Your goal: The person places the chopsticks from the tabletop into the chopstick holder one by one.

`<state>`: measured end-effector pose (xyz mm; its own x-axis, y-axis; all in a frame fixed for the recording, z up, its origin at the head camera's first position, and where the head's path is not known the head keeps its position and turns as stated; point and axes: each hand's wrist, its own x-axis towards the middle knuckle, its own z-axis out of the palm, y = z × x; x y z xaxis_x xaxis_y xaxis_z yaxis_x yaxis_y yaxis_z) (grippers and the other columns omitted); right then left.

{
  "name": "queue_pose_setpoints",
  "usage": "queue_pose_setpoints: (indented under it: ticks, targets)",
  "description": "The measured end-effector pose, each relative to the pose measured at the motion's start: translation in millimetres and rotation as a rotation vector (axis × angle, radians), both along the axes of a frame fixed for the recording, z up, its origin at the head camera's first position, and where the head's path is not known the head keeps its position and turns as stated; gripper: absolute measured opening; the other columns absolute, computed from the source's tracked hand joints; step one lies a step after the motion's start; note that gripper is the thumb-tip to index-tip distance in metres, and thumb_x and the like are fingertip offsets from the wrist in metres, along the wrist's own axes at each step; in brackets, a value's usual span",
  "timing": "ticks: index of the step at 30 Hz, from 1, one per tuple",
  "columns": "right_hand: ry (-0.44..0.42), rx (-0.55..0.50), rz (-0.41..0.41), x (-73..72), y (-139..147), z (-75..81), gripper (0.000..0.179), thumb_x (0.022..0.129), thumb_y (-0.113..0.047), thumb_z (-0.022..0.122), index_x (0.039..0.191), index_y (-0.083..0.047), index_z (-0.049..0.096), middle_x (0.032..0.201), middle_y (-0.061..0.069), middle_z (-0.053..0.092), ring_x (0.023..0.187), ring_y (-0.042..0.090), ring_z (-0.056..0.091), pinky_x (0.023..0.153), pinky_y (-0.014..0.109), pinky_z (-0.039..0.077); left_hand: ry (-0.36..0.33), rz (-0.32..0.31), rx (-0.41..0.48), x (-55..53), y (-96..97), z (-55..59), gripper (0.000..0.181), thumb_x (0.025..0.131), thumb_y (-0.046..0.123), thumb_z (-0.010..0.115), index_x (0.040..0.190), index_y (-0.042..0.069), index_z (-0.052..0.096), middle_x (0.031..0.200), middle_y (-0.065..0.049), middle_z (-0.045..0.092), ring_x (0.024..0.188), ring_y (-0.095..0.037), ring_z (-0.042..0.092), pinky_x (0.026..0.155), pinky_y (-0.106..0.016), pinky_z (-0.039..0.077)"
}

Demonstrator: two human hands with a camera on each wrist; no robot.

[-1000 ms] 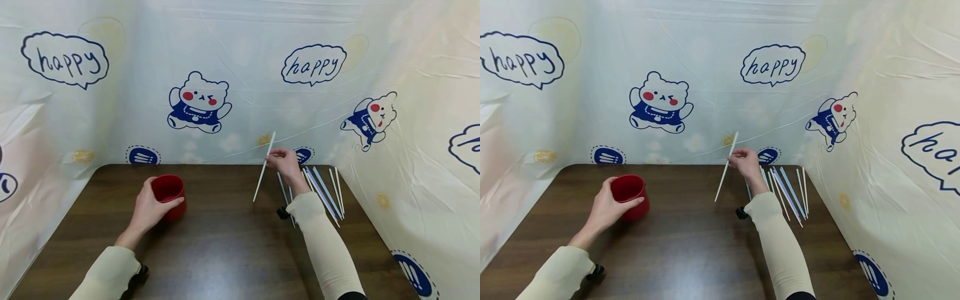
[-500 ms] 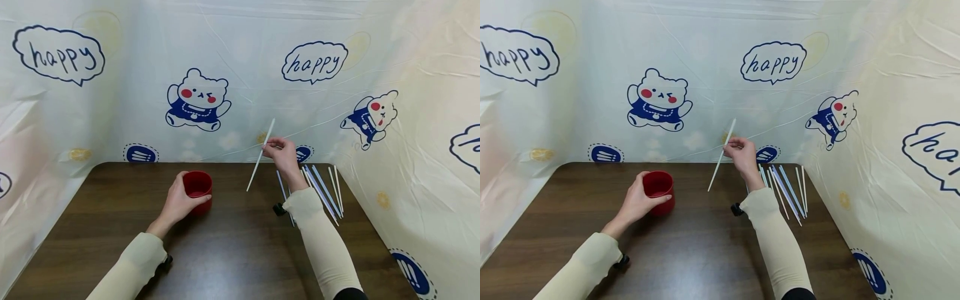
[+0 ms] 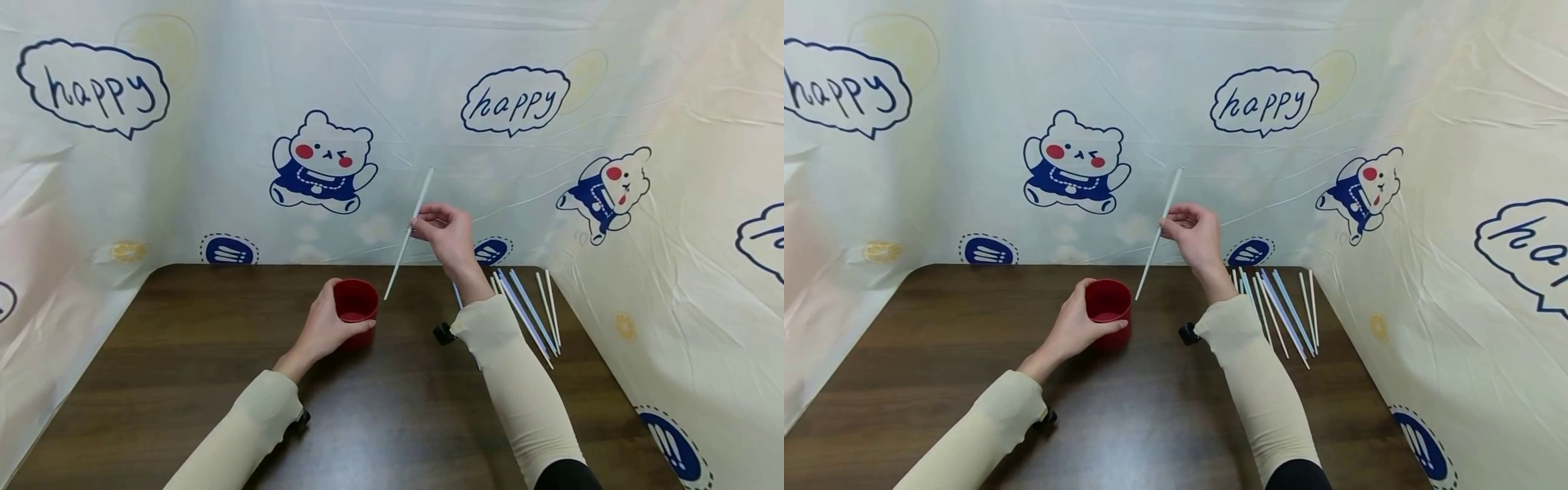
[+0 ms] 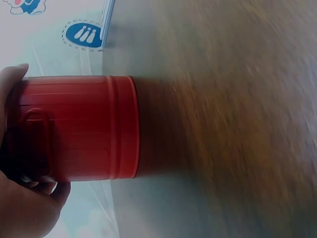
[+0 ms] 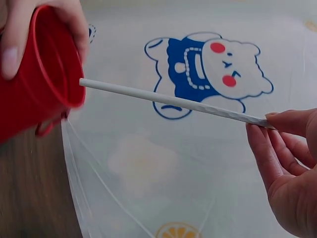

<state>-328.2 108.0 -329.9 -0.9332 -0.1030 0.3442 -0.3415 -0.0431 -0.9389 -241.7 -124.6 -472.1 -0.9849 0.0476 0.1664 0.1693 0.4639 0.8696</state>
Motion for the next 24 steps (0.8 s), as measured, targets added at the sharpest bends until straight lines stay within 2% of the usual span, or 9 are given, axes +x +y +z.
queue_pose_setpoints:
  ticks: [6,14,21,24]
  targets:
    - [0.015,0.027,0.018,2.3,-8,-4.2,0.023,0.09,0.004,0.074,0.11,0.009,0.066,0.093,0.013,0.068,0.08,0.02,0.072,0.077,0.036,0.062,0.002,-0.015,0.017,-2.9,15.1,-3.4,0.092,0.074,0.031,0.093,0.145,0.014,0.037,0.14,-0.007,0.051,0.127,-0.029,0.05,0.092,-0.049,0.057]
    - [-0.032,0.057,0.048,6.1,-12,-24.8,0.026,0.09,0.005,0.074,0.112,0.013,0.064,0.094,0.015,0.067,0.083,0.022,0.072,0.08,0.039,0.062,-0.01,-0.054,0.03,-2.7,29.2,-2.0,0.09,0.075,0.031,0.093,0.145,0.014,0.038,0.138,-0.007,0.053,0.126,-0.029,0.052,0.092,-0.05,0.057]
    - [-0.048,0.118,0.073,8.7,-14,-43.6,0.023,0.091,0.004,0.073,0.112,0.011,0.065,0.097,0.02,0.068,0.094,0.045,0.07,0.087,0.052,0.059,-0.007,-0.081,0.035,-1.8,34.1,-0.8,0.09,0.073,0.03,0.094,0.144,0.015,0.039,0.137,-0.005,0.055,0.124,-0.025,0.053,0.094,-0.049,0.056]
    - [-0.054,0.151,0.071,8.9,-14,-49.7,0.023,0.091,0.003,0.073,0.112,0.011,0.065,0.098,0.023,0.069,0.094,0.047,0.07,0.085,0.048,0.06,-0.003,-0.094,0.044,-2.9,36.0,-0.7,0.09,0.073,0.03,0.094,0.144,0.015,0.039,0.137,-0.004,0.054,0.124,-0.025,0.053,0.095,-0.049,0.056]
